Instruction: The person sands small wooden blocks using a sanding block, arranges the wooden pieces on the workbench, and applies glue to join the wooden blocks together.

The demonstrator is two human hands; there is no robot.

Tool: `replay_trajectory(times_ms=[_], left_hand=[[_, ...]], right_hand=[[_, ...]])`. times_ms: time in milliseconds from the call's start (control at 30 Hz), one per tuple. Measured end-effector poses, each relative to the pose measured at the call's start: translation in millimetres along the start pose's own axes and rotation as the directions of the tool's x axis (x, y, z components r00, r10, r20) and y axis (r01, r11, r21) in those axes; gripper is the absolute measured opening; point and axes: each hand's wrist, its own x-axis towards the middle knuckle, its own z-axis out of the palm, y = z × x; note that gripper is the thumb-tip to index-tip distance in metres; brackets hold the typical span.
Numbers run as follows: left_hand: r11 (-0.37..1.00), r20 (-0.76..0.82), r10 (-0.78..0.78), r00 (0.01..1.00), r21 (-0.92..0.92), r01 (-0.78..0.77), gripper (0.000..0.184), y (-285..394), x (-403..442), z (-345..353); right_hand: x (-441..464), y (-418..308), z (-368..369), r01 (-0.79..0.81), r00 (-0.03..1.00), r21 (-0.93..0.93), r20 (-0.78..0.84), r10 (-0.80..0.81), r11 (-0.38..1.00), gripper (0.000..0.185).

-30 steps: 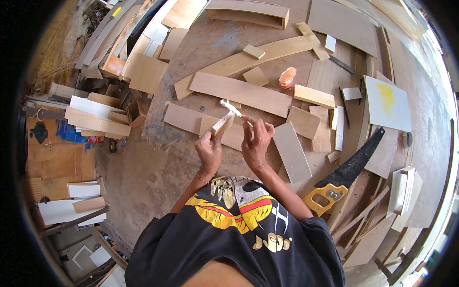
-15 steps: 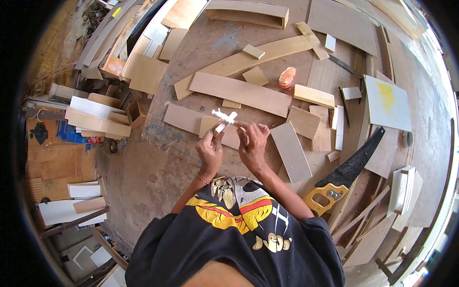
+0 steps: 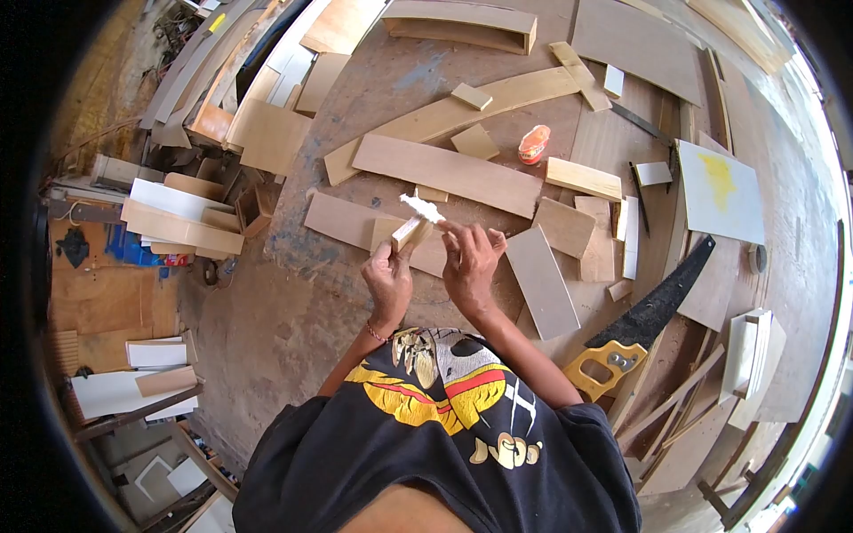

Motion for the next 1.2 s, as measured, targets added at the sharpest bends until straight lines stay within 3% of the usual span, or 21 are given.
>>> replay_trajectory(times_ms=[67, 167, 267, 367, 567, 667, 733, 767, 833, 867, 900, 1000, 1133, 1200], left_hand=[[1.000, -0.014, 0.007, 1.000, -0.014, -0.007, 0.022, 1, 1, -1], [0.993, 0.025, -0.114, 0.993, -0.019, 0.114, 0.022, -1, 1, -3], [0.998, -0.017, -0.046, 0.999, -0.036, 0.045, 0.023, -2, 1, -1], [0.999, -0.029, -0.012, 1.000, -0.043, 0.011, 0.023, -5, 0, 1], [1.000, -0.023, 0.012, 1.000, 0.009, -0.012, 0.021, -6, -2, 4], [0.995, 0.010, -0.102, 0.995, -0.016, 0.102, 0.020, -11, -6, 5], [0.911, 0.125, -0.382, 0.916, -0.117, 0.396, 0.017, -28, -10, 8], [0.910, 0.119, -0.385, 0.915, -0.118, 0.398, 0.017, -33, -15, 13], [0.769, 0.144, -0.423, 0.895, -0.465, 0.438, 0.016, -27, -24, 22], [0.723, 0.194, -0.461, 0.866, -0.484, 0.493, 0.018, -38, -30, 24], [0.721, 0.191, -0.466, 0.864, -0.485, 0.496, 0.018, -42, -32, 24], [0.614, 0.272, -0.536, 0.799, -0.525, 0.590, 0.021, -40, -33, 21], [0.564, 0.300, -0.592, 0.748, -0.510, 0.650, 0.022, -46, -33, 19], [0.455, 0.367, -0.609, 0.703, -0.565, 0.689, 0.021, -45, -34, 19]], right_hand=[[-4, -5, -4, 0.038, 0.999, 0.010, 0.032, -0.038, 0.999, 0.018], [-4, -10, -7, 0.104, 0.992, 0.069, 0.059, -0.108, 0.992, 0.019], [-3, -8, -8, -0.061, 0.997, 0.149, 0.052, 0.054, 0.987, 0.015], [3, 4, 0, -0.134, 0.991, 0.081, -0.001, 0.135, 0.988, 0.017], [-4, 0, 0, -0.042, 0.996, 0.021, 0.081, 0.040, 0.999, 0.016], [-10, -9, -2, 0.016, 0.988, 0.099, 0.151, -0.031, 0.995, 0.016], [-13, -13, -2, 0.022, 0.976, 0.175, 0.209, -0.059, 0.984, 0.016], [-14, -12, 0, 0.024, 0.975, 0.179, 0.213, -0.063, 0.983, 0.016], [-14, -6, 4, -0.146, 0.978, 0.239, 0.183, 0.103, 0.960, 0.018], [-11, -2, 5, -0.137, 0.984, 0.223, 0.143, 0.106, 0.965, 0.029], [-12, 7, 7, -0.204, 0.971, 0.206, 0.163, 0.173, 0.957, 0.023], [-16, 27, 16, -0.404, 0.915, 0.443, 0.194, 0.355, 0.800, 0.013], [-18, 30, 15, -0.511, 0.856, 0.486, 0.208, 0.474, 0.709, 0.012], [-17, 33, 16, -0.506, 0.856, 0.514, 0.200, 0.478, 0.692, 0.013]])
